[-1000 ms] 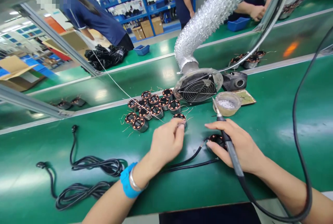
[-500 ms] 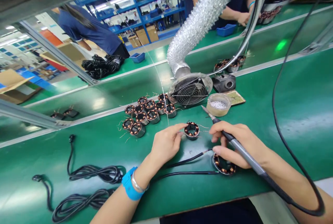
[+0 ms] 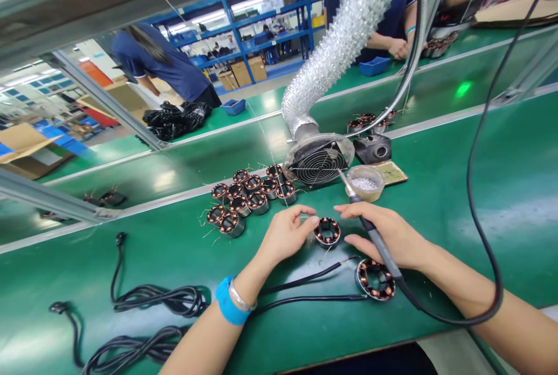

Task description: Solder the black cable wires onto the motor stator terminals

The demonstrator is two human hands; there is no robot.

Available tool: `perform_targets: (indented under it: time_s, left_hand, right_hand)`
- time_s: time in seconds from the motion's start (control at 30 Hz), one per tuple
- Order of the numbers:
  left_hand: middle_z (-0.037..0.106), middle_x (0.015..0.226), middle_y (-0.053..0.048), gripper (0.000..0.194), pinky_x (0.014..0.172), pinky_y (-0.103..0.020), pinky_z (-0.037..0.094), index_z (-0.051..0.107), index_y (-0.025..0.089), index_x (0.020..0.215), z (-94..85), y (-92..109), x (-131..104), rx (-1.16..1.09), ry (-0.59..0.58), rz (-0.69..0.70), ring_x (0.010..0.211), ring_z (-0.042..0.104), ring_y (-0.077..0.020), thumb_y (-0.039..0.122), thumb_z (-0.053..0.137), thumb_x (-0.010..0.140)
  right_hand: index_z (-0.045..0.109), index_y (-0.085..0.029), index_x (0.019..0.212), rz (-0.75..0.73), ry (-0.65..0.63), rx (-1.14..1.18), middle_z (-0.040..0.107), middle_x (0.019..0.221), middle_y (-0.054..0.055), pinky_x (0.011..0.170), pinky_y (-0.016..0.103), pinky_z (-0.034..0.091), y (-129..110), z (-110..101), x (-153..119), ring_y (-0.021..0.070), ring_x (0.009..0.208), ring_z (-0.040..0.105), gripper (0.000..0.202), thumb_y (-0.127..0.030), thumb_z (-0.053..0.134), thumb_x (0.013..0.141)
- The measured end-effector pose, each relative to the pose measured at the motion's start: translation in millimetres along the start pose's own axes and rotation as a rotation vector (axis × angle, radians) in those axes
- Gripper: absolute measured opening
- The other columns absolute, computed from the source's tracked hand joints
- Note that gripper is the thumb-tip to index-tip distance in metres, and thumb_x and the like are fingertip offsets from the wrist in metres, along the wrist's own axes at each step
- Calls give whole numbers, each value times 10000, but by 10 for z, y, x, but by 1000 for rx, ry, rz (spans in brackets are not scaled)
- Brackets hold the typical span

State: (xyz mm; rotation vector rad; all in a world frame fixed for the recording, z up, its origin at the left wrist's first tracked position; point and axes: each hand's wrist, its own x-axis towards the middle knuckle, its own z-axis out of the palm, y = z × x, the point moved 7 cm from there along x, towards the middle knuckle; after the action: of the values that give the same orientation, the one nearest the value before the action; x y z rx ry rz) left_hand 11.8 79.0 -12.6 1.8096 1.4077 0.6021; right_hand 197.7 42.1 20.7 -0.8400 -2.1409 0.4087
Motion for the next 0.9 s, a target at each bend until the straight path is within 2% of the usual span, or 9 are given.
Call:
perform_targets:
  time_s: [0.1,0.23,0.4,0.57,0.67,0.8,0.9]
  left_hand:
    - [291,533,84,334,506,-242,189,727,144,950,4,-4,-68,46,-40,-16,511,280,-101,434,626,820]
    - [283,522,82,356,504,-256,171,733,153,1046,75,19,-105,29,-114,15,498,248,-106,404,558,867]
    - [339,533,74,273,510,-236,207,684,147,796,78,-54,-110,10,-178,-5,524,300,-100,388,570,850]
    - [334,526,82,247,493,-231,202,643,150,802,91,-85,-166,-48,-306,-40,517,277,-95,387,586,843]
    - [379,532,68,279,503,-230,210,617,152,751,111,-68,-178,-76,-364,-77,525,299,-94,418,595,833]
    - [412,557,55,385,514,-231,225,563,157,684,172,18,-99,-406,-289,-153,519,295,-82,524,669,735]
    - [293,469,96,442,471,-238,150,562,173,705,251,22,-79,-580,-236,-274,443,187,-69,604,658,711]
  right_hand:
    - [530,-205,1170,-99,-149,36,663,1243,132,938,369,563,23,148,66,227,1137,657,366,-145,664,835]
    - [541,-198,1132,-151,-261,101,683,1208,127,860,320,575,79,310,118,214,1032,698,419,-144,734,764]
    - [521,-193,1145,-144,-201,150,703,1118,110,826,298,570,102,278,69,201,953,705,510,-215,794,714]
    - [524,-193,1163,-137,-155,147,702,1089,100,808,296,569,85,246,-15,195,932,700,496,-296,775,748]
    - [531,-188,1159,-120,-123,131,701,1070,97,808,304,568,82,249,-27,198,922,697,486,-304,768,751]
    - [535,-202,1135,-82,-139,138,704,1016,59,776,285,558,68,268,-10,182,868,693,458,-257,753,736]
    - [533,-207,1127,-66,-137,126,701,980,42,743,276,546,56,261,6,175,821,684,468,-240,758,719]
